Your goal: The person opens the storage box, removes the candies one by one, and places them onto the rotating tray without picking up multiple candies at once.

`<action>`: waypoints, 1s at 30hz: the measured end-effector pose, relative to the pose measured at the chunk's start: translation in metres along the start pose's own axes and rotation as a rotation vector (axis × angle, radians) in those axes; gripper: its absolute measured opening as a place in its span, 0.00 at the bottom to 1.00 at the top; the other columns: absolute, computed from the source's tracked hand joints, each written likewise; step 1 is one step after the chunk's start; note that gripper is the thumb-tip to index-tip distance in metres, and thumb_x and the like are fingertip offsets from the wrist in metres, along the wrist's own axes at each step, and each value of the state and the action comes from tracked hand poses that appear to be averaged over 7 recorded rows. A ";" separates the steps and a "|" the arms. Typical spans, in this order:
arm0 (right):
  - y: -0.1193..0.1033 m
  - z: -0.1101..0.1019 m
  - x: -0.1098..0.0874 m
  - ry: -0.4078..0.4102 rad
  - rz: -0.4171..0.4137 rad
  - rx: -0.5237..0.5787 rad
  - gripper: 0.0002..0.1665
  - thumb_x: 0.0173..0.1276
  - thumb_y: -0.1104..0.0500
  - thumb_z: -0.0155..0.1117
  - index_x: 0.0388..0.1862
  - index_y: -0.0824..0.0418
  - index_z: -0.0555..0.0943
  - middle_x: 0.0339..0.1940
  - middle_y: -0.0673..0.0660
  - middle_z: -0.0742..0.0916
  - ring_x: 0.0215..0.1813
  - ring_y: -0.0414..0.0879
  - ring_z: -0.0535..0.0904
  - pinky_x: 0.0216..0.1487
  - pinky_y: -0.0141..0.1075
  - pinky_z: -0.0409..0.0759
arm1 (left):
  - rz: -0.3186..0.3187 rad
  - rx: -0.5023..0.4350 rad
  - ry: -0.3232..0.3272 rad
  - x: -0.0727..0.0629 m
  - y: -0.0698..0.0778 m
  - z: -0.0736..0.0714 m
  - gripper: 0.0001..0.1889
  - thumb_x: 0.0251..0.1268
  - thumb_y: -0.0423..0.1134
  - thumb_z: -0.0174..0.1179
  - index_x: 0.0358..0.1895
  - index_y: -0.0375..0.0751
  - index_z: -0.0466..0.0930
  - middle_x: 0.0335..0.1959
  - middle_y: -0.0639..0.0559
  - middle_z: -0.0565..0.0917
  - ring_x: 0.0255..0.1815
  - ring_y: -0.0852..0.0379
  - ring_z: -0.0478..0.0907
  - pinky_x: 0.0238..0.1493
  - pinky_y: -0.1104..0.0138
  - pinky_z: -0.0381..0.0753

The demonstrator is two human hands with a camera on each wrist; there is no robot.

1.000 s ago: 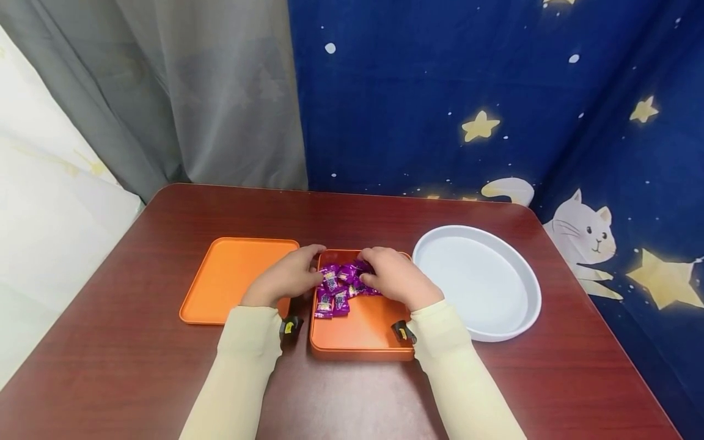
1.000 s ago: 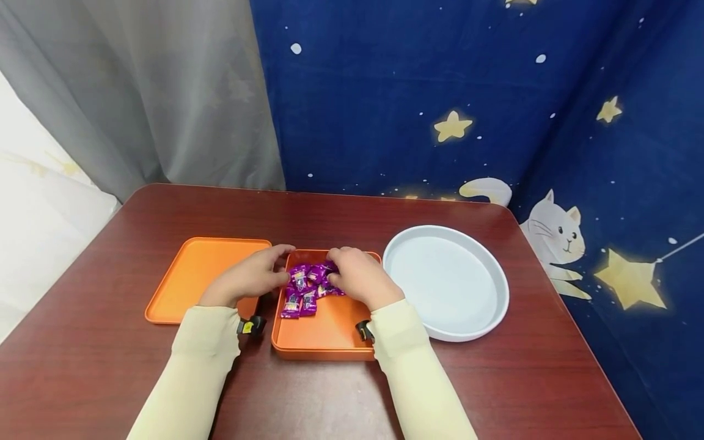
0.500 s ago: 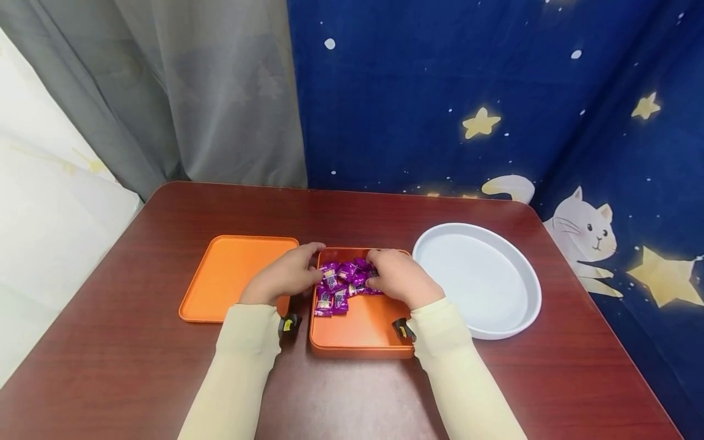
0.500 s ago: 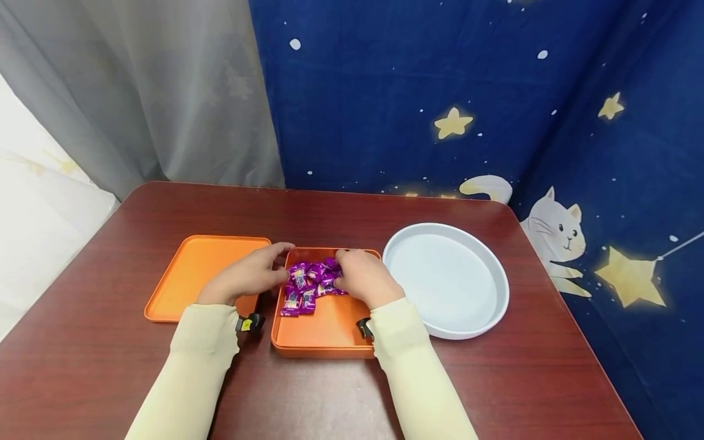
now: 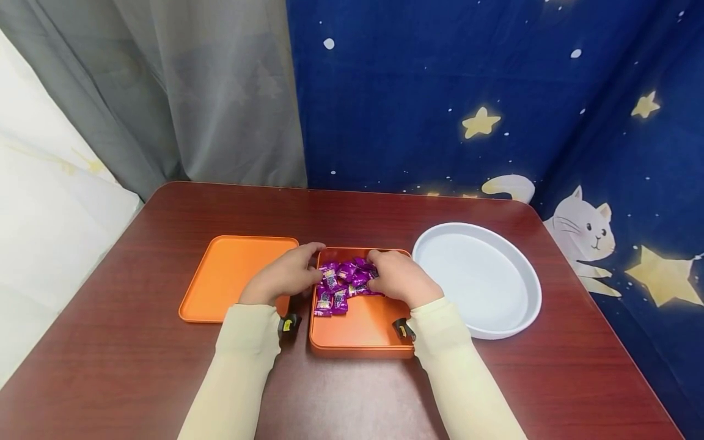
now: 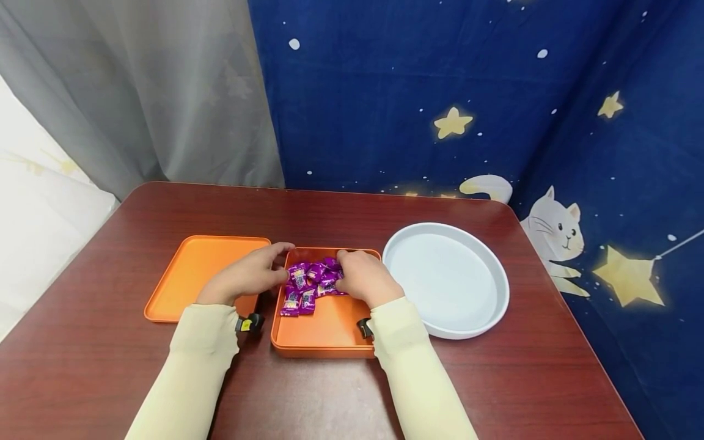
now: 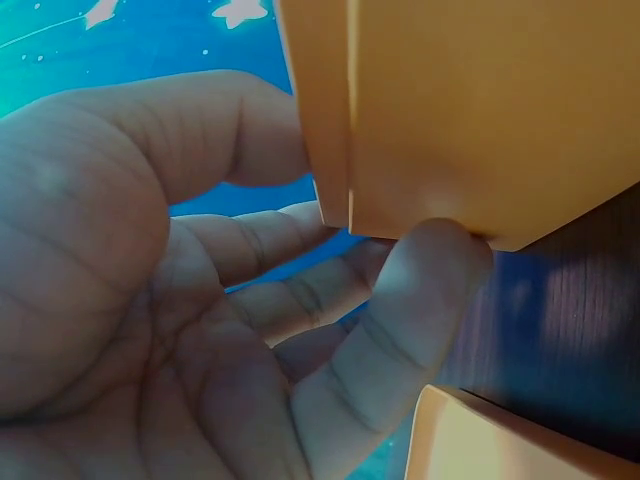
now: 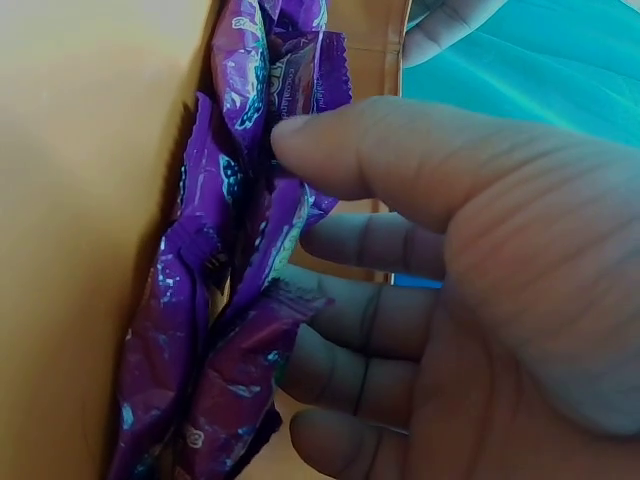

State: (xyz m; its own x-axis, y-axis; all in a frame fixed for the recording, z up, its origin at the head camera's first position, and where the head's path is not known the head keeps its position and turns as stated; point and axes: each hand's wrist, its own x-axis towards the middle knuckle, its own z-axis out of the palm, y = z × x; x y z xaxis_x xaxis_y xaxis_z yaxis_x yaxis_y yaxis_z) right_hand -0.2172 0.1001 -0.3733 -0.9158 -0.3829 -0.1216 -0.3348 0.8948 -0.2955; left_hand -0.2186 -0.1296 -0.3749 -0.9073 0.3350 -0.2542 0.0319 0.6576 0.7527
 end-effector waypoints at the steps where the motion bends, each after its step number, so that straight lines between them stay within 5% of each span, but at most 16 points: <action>1: 0.000 0.000 0.000 0.000 -0.002 0.001 0.22 0.60 0.56 0.72 0.53 0.58 0.80 0.38 0.51 0.84 0.36 0.46 0.77 0.41 0.36 0.78 | 0.000 0.000 0.000 0.000 0.000 0.000 0.33 0.69 0.32 0.58 0.75 0.39 0.58 0.50 0.40 0.79 0.25 0.47 0.78 0.32 0.60 0.83; 23: 0.000 -0.006 0.000 0.027 -0.061 0.003 0.19 0.62 0.64 0.66 0.53 0.60 0.81 0.43 0.53 0.85 0.41 0.48 0.78 0.49 0.39 0.79 | 0.037 0.021 0.000 -0.001 0.003 -0.004 0.34 0.68 0.32 0.59 0.75 0.36 0.58 0.49 0.39 0.79 0.25 0.45 0.78 0.32 0.60 0.84; 30: 0.001 -0.010 -0.001 0.040 -0.090 0.006 0.20 0.64 0.63 0.66 0.56 0.62 0.80 0.46 0.56 0.85 0.48 0.51 0.79 0.59 0.45 0.77 | 0.029 0.027 -0.005 0.002 0.002 -0.004 0.33 0.68 0.32 0.59 0.75 0.37 0.58 0.49 0.40 0.79 0.24 0.45 0.78 0.32 0.59 0.84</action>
State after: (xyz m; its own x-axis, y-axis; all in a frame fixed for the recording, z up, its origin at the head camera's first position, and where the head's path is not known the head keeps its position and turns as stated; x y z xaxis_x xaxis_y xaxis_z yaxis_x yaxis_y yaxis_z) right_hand -0.2187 0.1035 -0.3643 -0.8902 -0.4521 -0.0559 -0.4151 0.8556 -0.3093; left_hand -0.2223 -0.1305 -0.3713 -0.9039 0.3569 -0.2356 0.0692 0.6657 0.7430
